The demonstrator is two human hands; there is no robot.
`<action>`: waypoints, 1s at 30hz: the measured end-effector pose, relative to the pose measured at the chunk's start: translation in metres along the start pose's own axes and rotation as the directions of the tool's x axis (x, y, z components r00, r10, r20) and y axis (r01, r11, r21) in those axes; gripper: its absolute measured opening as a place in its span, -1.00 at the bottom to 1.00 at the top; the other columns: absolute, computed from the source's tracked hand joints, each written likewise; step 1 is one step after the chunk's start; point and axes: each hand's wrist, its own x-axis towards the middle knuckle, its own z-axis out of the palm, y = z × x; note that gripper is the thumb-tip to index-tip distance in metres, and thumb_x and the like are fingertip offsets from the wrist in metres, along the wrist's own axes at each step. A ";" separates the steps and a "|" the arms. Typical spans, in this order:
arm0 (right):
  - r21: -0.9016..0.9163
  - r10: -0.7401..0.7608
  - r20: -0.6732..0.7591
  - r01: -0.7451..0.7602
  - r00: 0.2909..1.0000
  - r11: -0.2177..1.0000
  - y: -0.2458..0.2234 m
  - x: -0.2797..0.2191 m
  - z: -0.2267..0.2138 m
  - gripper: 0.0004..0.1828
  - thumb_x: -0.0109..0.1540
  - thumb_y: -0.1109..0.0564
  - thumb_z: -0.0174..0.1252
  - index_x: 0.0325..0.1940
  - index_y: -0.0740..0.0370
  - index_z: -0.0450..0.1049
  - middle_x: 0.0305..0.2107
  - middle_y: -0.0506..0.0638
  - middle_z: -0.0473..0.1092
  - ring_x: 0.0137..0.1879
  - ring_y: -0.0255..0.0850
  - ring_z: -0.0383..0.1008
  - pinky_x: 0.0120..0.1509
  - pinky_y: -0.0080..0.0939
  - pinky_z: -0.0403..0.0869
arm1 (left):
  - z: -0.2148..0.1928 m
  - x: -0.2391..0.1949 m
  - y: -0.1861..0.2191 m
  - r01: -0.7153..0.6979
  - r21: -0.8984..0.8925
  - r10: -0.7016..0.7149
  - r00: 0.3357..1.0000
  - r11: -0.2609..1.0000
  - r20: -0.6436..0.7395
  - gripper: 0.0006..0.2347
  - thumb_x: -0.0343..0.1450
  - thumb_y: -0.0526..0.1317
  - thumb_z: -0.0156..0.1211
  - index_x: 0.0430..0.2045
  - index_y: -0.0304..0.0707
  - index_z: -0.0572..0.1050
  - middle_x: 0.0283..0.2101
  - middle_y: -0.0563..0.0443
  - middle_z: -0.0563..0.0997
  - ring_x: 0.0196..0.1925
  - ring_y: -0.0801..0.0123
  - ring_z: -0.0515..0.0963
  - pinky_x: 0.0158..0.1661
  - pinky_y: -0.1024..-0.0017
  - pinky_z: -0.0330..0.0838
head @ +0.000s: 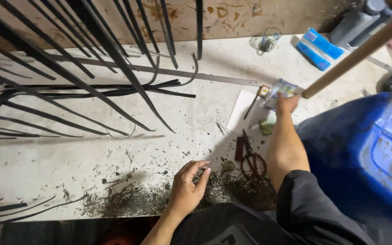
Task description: Applying edge dye to long leather strips using a manual roller applicator and hanging them on a rack to dry.
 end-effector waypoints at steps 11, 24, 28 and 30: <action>0.038 -0.807 0.333 0.848 0.488 0.528 -0.086 -0.141 0.121 -0.66 0.24 0.00 0.37 0.02 0.17 0.54 -0.15 0.10 0.50 -0.04 0.08 0.43 0.04 0.05 0.39 | 0.006 0.017 -0.030 0.044 0.010 -0.044 0.997 0.999 -0.063 -0.83 0.49 -0.28 0.16 -0.12 -0.38 0.56 -0.18 -0.12 0.70 -0.22 0.28 0.71 -0.14 0.42 0.67; -0.126 -0.494 0.855 0.987 0.158 0.097 -0.138 -0.284 0.233 -0.65 0.37 0.03 -0.02 0.24 0.05 0.39 0.09 0.07 0.44 0.28 0.10 0.27 0.33 0.14 0.21 | 0.000 0.026 -0.048 0.203 0.083 -0.187 0.969 0.976 -0.160 -0.78 0.52 -0.18 0.10 -0.11 -0.35 0.55 -0.18 -0.08 0.68 -0.16 0.28 0.68 -0.08 0.40 0.61; -0.114 -0.485 0.864 0.991 0.131 0.064 -0.126 -0.274 0.234 -0.64 0.33 0.16 -0.01 0.23 0.12 0.32 -0.04 0.15 0.49 0.13 0.13 0.39 0.21 0.15 0.33 | 0.008 0.026 -0.051 0.172 0.091 -0.153 0.972 0.981 -0.179 -0.79 0.53 -0.20 0.09 -0.12 -0.37 0.55 -0.20 -0.07 0.69 -0.21 0.34 0.69 -0.09 0.49 0.63; -0.107 -0.464 0.872 0.986 0.155 0.127 -0.126 -0.270 0.223 -0.55 0.31 0.24 -0.05 0.31 0.13 0.26 0.03 0.20 0.38 0.12 0.17 0.35 0.18 0.14 0.40 | 0.008 0.027 -0.044 0.202 0.086 -0.187 0.970 0.976 -0.156 -0.80 0.52 -0.19 0.11 -0.13 -0.35 0.56 -0.23 -0.04 0.69 -0.26 0.37 0.67 -0.15 0.49 0.63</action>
